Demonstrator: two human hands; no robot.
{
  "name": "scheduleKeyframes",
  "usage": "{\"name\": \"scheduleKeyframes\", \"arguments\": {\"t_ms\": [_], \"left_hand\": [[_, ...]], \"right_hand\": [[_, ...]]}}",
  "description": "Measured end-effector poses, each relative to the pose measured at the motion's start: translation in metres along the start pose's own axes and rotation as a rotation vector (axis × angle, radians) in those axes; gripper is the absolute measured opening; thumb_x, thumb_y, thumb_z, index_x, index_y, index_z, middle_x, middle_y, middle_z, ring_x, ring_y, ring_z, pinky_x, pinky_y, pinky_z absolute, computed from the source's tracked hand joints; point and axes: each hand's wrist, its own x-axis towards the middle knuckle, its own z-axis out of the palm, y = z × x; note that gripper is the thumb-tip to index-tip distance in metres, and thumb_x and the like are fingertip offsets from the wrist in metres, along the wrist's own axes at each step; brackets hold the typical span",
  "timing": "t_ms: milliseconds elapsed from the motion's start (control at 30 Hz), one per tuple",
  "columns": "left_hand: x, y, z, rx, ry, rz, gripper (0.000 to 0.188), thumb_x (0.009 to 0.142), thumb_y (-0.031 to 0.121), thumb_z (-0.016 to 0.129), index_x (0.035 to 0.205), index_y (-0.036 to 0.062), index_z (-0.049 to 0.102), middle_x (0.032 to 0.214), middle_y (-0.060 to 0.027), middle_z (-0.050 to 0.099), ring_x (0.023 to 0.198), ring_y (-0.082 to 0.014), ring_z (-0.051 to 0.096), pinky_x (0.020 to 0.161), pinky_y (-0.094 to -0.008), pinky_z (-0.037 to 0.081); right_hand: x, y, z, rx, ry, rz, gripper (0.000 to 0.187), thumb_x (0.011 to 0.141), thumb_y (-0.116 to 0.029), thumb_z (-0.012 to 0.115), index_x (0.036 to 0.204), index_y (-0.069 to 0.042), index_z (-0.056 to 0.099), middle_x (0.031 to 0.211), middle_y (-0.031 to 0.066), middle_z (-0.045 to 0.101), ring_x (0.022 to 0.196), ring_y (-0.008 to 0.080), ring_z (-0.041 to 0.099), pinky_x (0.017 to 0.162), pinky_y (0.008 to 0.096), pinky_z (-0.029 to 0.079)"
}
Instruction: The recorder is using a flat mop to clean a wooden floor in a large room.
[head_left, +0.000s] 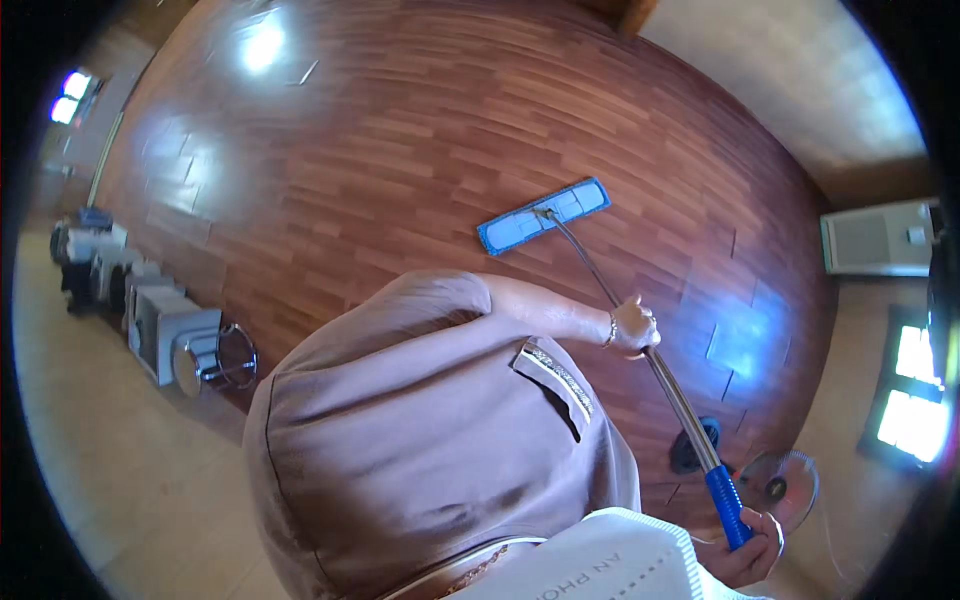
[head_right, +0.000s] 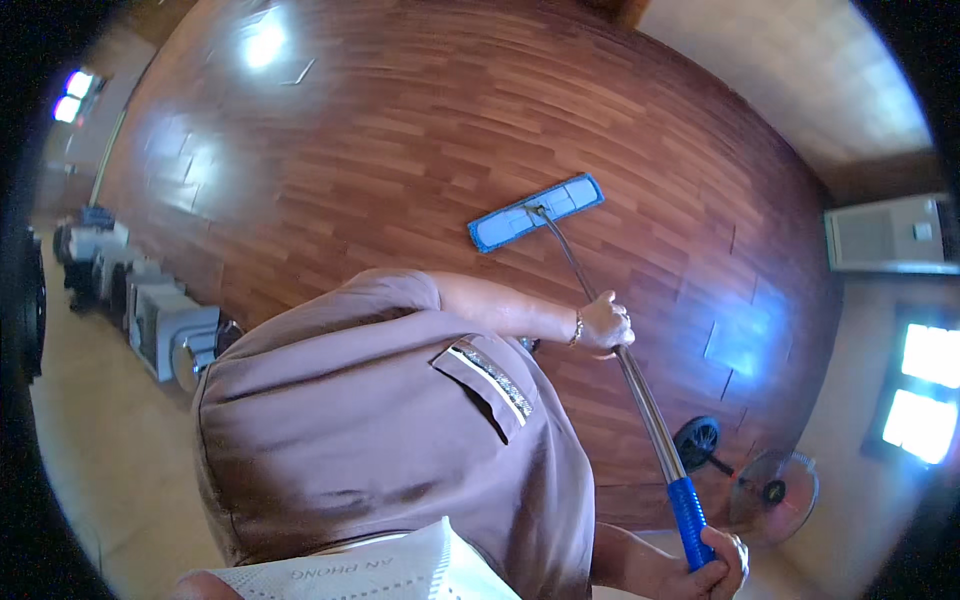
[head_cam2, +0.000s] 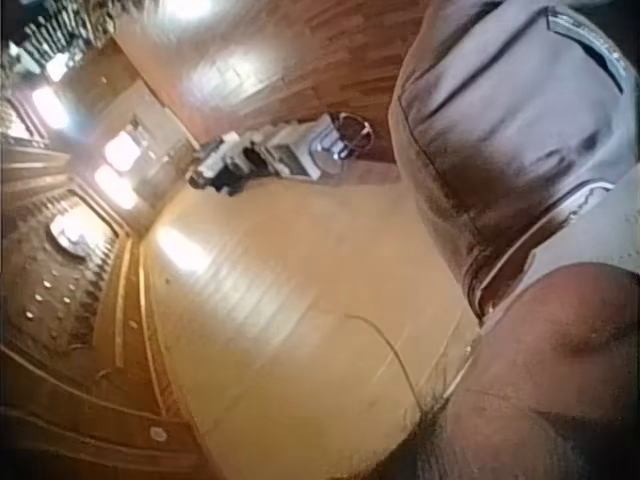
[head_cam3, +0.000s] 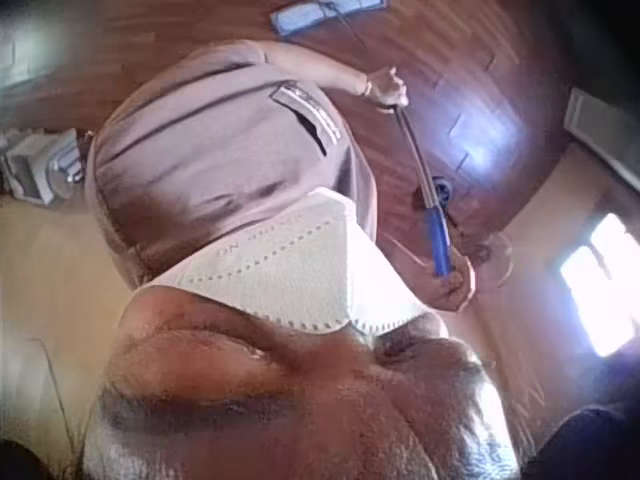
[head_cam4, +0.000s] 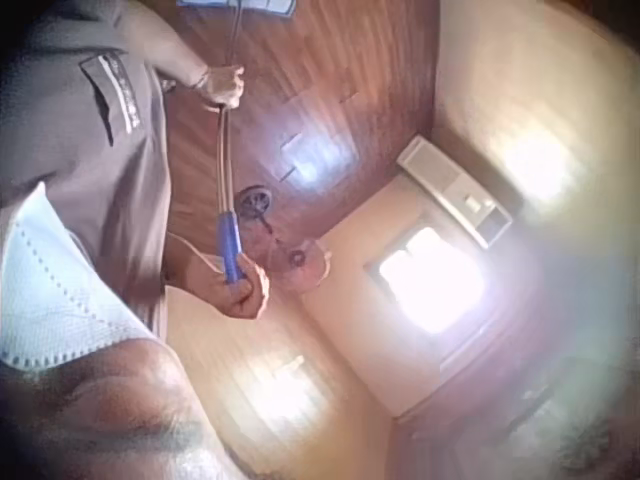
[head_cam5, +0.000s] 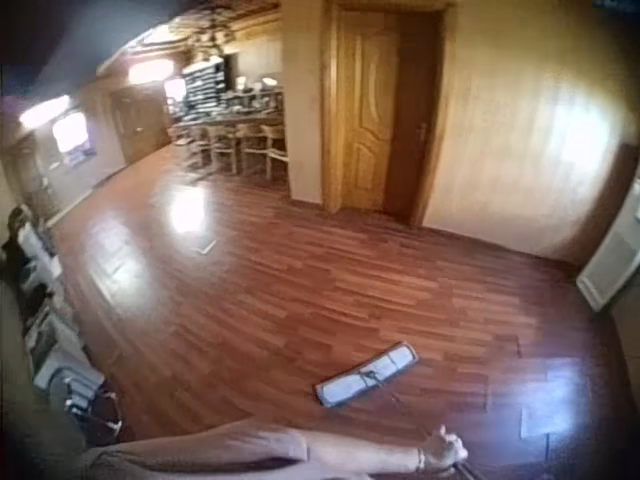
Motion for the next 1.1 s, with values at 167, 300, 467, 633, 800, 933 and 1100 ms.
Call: {"name": "scheduleKeyframes", "arguments": {"t_ms": [167, 300, 467, 633, 800, 933, 1100], "left_hand": [[-0.078, -0.041, -0.029, 0.019, 0.144, -0.236, 0.01, 0.067, 0.027, 0.064, 0.066, 0.0183, 0.059, 0.07, -0.0015, 0.061, 0.082, -0.0238, 0.061, 0.067, -0.0444, 0.045], [-0.125, -0.067, -0.045, -0.024, 0.228, -0.393, 0.012, 0.065, 0.023, 0.065, 0.065, 0.0144, 0.056, 0.07, -0.004, 0.059, 0.08, -0.0264, 0.06, 0.067, -0.0464, 0.045], [-0.185, -0.101, -0.049, 0.019, 0.338, -0.522, 0.008, 0.062, 0.02, 0.064, 0.064, 0.0134, 0.061, 0.071, -0.0057, 0.062, 0.084, -0.0285, 0.061, 0.066, -0.0486, 0.043], [-0.251, -0.14, -0.047, 0.128, 0.356, -0.736, 0.015, 0.073, 0.028, 0.064, 0.066, 0.0151, 0.06, 0.072, -0.0029, 0.06, 0.085, -0.0263, 0.06, 0.068, -0.0476, 0.043], [-0.317, -0.176, -0.051, 0.112, 0.277, -0.968, 0.017, 0.076, 0.033, 0.064, 0.072, 0.0171, 0.061, 0.08, -0.0023, 0.06, 0.095, -0.0252, 0.057, 0.075, -0.0484, 0.042], [-0.369, -0.204, -0.043, 0.075, 0.473, -1.08, 0.005, 0.074, 0.021, 0.06, 0.076, 0.0158, 0.059, 0.084, -0.0042, 0.059, 0.093, -0.0287, 0.058, 0.069, -0.0491, 0.046], [-0.41, -0.225, -0.049, 0.01, 0.479, -1.426, 0.019, 0.078, 0.027, 0.061, 0.094, 0.0161, 0.062, 0.111, -0.0055, 0.06, 0.11, -0.0288, 0.056, 0.081, -0.0493, 0.05]], "right_hand": [[0.012, 0.017, 0.049, 0.318, -0.266, -0.195, 0.039, 0.096, -0.031, 0.045, 0.085, 0.003, 0.06, 0.072, 0.0128, 0.058, 0.059, 0.021, 0.052, 0.051, 0.0316, 0.042], [0.01, -0.024, 0.099, 0.476, -0.263, 0.011, 0.038, 0.092, -0.03, 0.05, 0.077, 0.004, 0.06, 0.065, 0.0146, 0.061, 0.057, 0.0232, 0.056, 0.055, 0.0341, 0.044], [0.003, -0.037, 0.14, 0.685, -0.568, 0.06, 0.046, 0.089, -0.041, 0.055, 0.085, 0.004, 0.061, 0.078, 0.0156, 0.062, 0.064, 0.0189, 0.055, 0.054, 0.03, 0.042], [-0.004, -0.075, 0.186, 0.817, -0.905, 0.163, 0.033, 0.084, -0.032, 0.063, 0.085, 0.001, 0.066, 0.091, 0.0163, 0.068, 0.067, 0.015, 0.058, 0.052, 0.0249, 0.043], [-0.03, -0.111, 0.235, 0.84, -1.263, 0.206, 0.018, 0.079, -0.015, 0.065, 0.091, -0.003, 0.07, 0.103, 0.0124, 0.068, 0.071, 0.0107, 0.06, 0.049, 0.0227, 0.047], [-0.057, -0.123, 0.289, 0.912, -1.335, 0.103, 0.015, 0.08, -0.011, 0.065, 0.092, -0.003, 0.07, 0.104, 0.0109, 0.068, 0.075, 0.0121, 0.062, 0.049, 0.0229, 0.048], [-0.086, -0.147, 0.344, 0.98, -1.326, -0.06, 0.011, 0.082, -0.003, 0.062, 0.09, -0.001, 0.07, 0.11, 0.0133, 0.067, 0.099, 0.0219, 0.064, 0.083, 0.0327, 0.051]]}}
